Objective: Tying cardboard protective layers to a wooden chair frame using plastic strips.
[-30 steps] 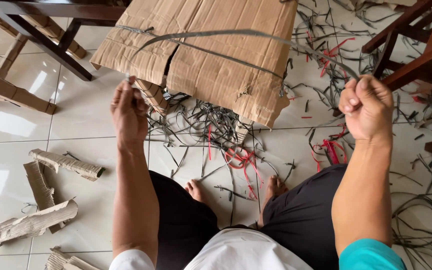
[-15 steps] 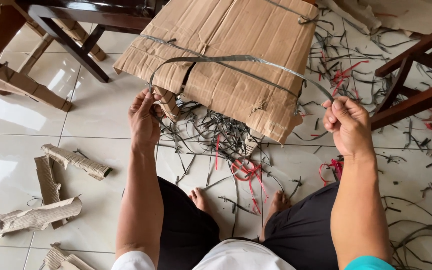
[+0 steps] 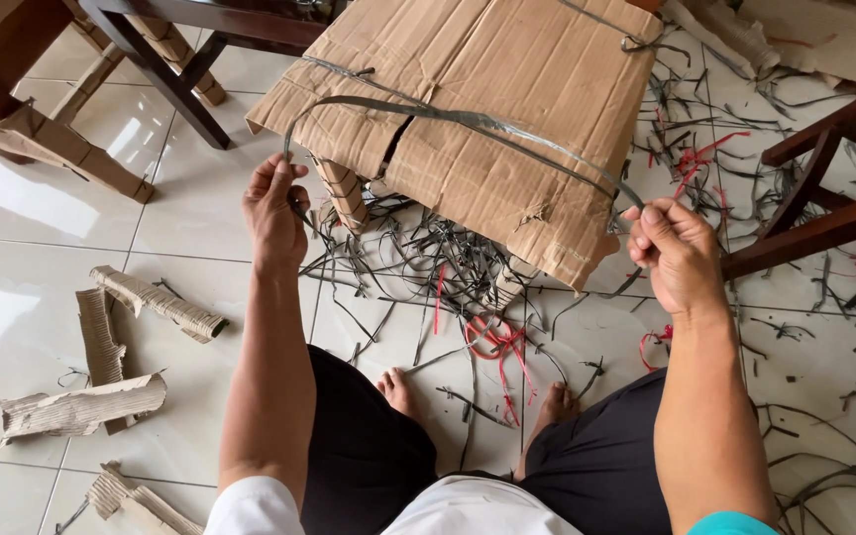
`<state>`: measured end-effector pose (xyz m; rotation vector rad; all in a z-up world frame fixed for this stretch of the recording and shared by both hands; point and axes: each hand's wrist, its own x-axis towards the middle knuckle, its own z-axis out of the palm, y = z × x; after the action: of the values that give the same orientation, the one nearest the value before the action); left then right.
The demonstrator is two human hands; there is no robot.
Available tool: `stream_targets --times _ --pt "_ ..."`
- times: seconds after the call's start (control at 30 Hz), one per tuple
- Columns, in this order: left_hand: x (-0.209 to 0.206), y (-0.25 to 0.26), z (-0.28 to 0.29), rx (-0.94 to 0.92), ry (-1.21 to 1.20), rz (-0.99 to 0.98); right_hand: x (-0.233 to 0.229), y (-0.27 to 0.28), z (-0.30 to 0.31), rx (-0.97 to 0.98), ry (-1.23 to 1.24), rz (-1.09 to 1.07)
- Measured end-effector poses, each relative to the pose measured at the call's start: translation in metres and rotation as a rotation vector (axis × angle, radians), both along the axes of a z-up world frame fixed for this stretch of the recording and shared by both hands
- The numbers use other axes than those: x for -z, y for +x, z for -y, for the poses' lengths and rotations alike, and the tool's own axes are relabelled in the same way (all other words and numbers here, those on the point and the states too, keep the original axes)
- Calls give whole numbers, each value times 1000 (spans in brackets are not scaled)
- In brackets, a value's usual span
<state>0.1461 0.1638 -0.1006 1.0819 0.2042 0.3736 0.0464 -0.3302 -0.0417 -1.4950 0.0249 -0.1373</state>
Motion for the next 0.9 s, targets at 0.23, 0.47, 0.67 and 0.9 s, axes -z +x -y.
stream_targets --times 0.23,0.47,0.67,0.9 --pt "5 -5 1 -8 140 -48 13 1 -2 61 -70 -27" --pt "-11 -35 28 150 223 -109 24 5 3 202 -369 32" --pt "5 -49 52 296 283 -222 29 -6 23 228 -882 36" --pt "3 -26 116 451 8 -329 16 -22 -8 162 -263 -252"
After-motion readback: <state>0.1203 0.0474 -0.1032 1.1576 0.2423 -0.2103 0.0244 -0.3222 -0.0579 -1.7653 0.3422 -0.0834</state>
